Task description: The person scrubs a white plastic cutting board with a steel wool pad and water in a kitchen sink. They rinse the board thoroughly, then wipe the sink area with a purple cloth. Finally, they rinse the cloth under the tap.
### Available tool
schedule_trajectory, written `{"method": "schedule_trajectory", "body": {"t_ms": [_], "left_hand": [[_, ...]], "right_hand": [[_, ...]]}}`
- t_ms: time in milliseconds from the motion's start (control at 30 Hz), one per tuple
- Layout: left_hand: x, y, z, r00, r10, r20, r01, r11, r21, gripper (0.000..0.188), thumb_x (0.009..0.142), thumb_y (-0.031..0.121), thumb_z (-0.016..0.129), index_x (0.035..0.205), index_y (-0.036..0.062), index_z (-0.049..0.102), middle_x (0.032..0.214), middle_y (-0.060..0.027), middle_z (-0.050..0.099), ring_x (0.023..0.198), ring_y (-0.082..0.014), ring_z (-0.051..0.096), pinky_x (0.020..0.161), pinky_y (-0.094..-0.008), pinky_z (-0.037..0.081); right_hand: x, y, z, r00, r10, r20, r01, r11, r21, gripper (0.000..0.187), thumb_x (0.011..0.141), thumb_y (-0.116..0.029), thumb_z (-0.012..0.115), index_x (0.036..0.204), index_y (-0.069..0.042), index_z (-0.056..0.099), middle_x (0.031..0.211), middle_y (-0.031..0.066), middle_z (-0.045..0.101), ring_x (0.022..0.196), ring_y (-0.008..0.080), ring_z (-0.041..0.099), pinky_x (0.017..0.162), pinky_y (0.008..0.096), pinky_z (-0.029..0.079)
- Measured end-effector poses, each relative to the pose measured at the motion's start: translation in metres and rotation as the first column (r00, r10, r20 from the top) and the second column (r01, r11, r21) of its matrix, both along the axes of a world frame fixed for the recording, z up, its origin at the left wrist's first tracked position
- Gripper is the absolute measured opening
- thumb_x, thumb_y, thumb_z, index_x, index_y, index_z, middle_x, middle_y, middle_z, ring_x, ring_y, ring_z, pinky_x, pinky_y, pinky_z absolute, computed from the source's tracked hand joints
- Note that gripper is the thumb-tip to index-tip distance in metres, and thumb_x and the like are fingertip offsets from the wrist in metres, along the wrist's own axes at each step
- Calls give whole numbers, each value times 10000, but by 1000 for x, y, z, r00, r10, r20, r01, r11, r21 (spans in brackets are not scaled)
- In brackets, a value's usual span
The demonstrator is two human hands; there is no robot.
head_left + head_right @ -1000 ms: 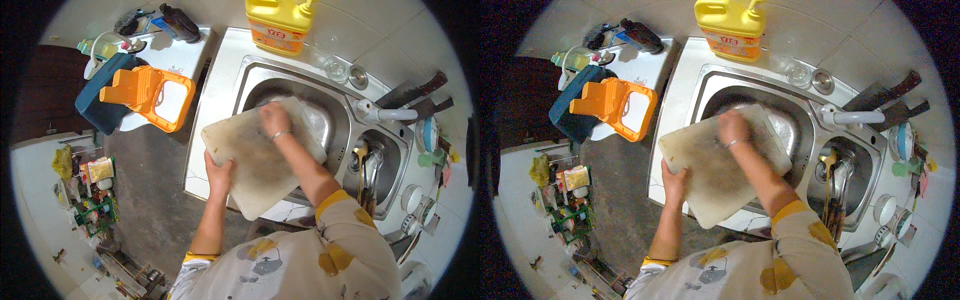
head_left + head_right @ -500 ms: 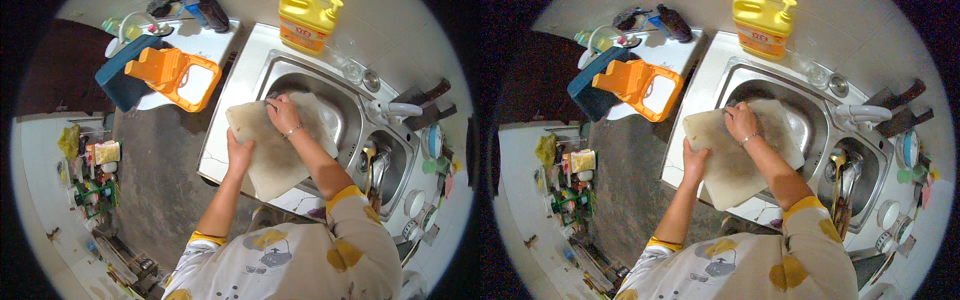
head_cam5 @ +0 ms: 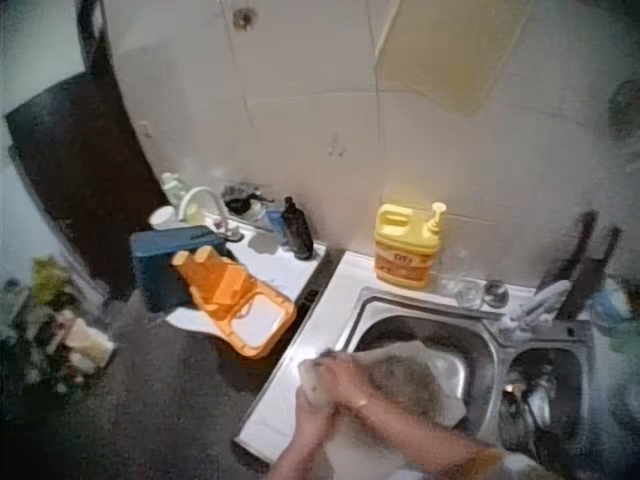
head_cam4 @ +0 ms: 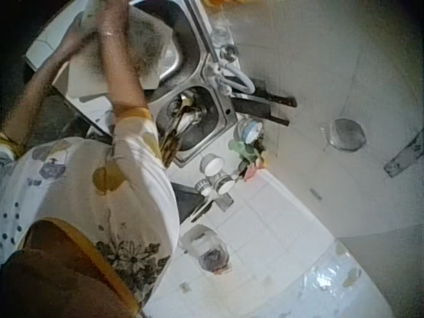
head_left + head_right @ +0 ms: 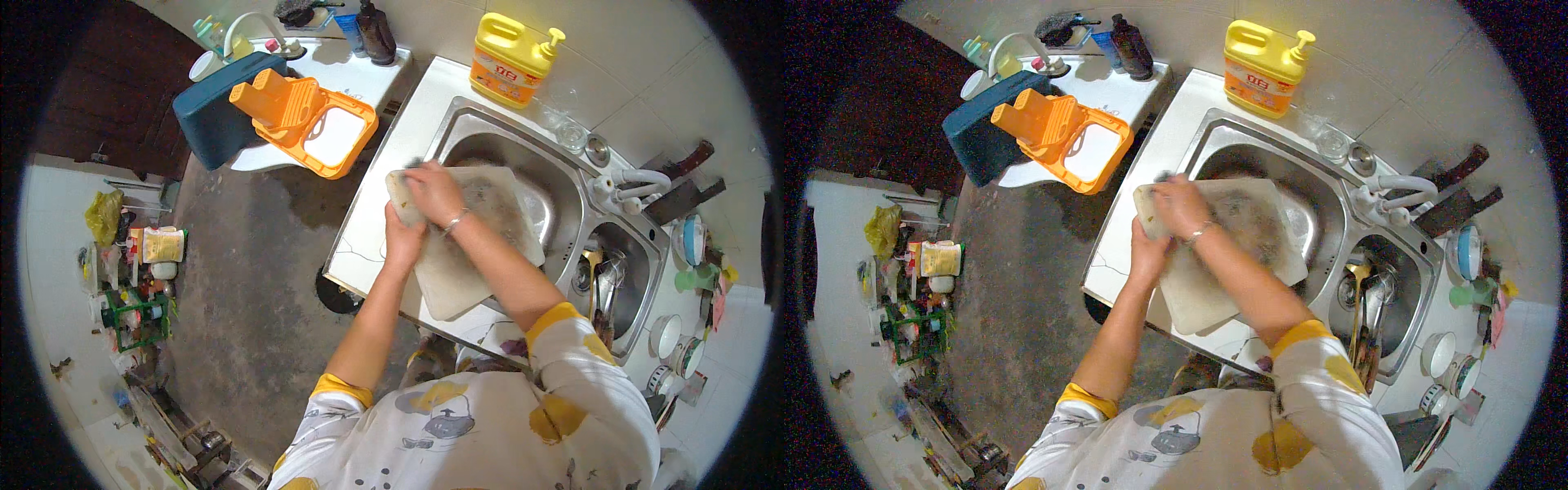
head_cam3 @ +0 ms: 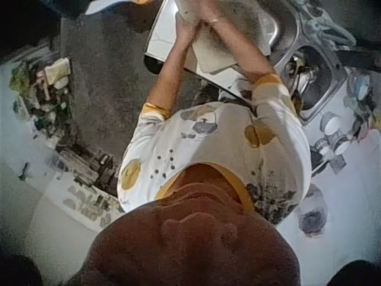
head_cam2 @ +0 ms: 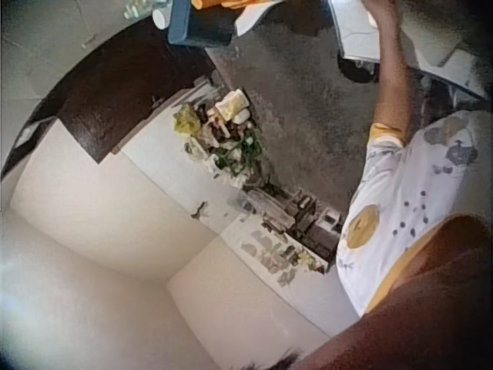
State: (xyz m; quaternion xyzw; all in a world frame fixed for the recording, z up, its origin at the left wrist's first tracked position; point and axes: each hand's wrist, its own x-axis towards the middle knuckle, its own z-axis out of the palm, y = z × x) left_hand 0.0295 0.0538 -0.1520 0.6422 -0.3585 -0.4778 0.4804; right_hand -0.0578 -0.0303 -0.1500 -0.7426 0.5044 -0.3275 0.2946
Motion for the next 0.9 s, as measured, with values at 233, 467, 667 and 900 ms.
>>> {"method": "schedule_trajectory", "body": {"t_ms": [233,467,667,900], "left_hand": [[4,3,1,996,-85,-33,85,996,-5,599,733,-34,533,1287,51,321,1157,-134,501,1024,-240,532,858,-342,453],[-13,60,4,963,4,-269,-36,993,-115,727,783,44,466,1431,73,137,1345,-141,367,1188,-244,422,978,-339,359],[-22,62,15,981,-2,-194,-4,999,-33,772,735,-20,456,1432,89,141,1339,-131,368,1188,-240,412,957,-326,377],[-21,61,11,958,-16,-287,-9,996,-85,790,717,-55,447,1428,88,133,1337,-131,369,1197,-239,413,976,-332,373]], "right_hand": [[-26,4,-7,999,-35,0,35,999,-26,150,783,-187,624,840,-68,695,966,135,595,865,306,578,776,370,477],[-28,67,19,996,89,23,-89,996,-19,176,793,-195,621,925,-84,656,988,130,600,965,319,548,846,407,449],[-2,18,21,999,34,32,-34,999,9,128,793,-180,599,817,-71,661,919,114,592,909,313,559,809,407,461],[-15,58,28,995,91,-44,-96,990,-102,110,774,-179,596,760,-87,654,860,106,579,868,294,560,742,412,470]]}}
